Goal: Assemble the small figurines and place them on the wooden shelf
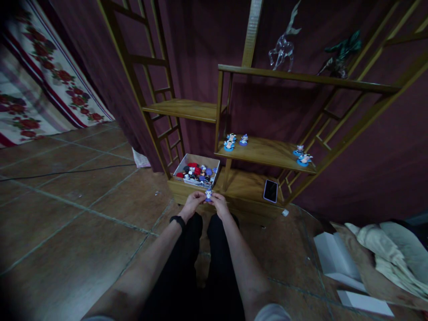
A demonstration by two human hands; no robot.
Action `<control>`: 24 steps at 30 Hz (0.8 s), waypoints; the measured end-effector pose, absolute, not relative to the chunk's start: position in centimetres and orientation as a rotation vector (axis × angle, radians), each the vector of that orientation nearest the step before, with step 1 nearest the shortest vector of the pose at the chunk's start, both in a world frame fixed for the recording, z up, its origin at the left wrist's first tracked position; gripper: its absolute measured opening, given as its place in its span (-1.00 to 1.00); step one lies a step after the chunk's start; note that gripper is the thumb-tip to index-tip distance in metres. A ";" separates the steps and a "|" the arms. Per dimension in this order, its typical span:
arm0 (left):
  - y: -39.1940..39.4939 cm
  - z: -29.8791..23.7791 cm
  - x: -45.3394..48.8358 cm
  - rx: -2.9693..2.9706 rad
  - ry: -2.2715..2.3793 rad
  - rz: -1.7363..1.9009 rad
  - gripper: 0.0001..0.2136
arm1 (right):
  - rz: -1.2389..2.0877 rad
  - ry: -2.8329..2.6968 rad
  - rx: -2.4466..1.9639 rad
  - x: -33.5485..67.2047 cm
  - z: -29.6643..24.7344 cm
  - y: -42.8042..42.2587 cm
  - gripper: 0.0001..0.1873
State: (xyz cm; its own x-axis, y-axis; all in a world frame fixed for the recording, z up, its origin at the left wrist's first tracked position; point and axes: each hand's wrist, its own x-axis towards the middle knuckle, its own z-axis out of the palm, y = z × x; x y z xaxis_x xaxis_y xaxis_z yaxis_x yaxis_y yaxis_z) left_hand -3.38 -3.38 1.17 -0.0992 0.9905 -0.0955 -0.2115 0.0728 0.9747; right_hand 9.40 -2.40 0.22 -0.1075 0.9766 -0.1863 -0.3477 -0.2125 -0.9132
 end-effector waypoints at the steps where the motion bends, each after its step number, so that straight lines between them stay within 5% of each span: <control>1: -3.4 1.2 -3.4 0.939 1.173 1.316 -0.82 | 1.562 -0.888 -1.039 9.4 0.3 -2.4 -0.74; 24: -3.4 1.3 -3.4 0.970 1.190 1.289 -0.83 | 1.559 -0.874 -1.036 9.4 0.2 -2.4 -0.77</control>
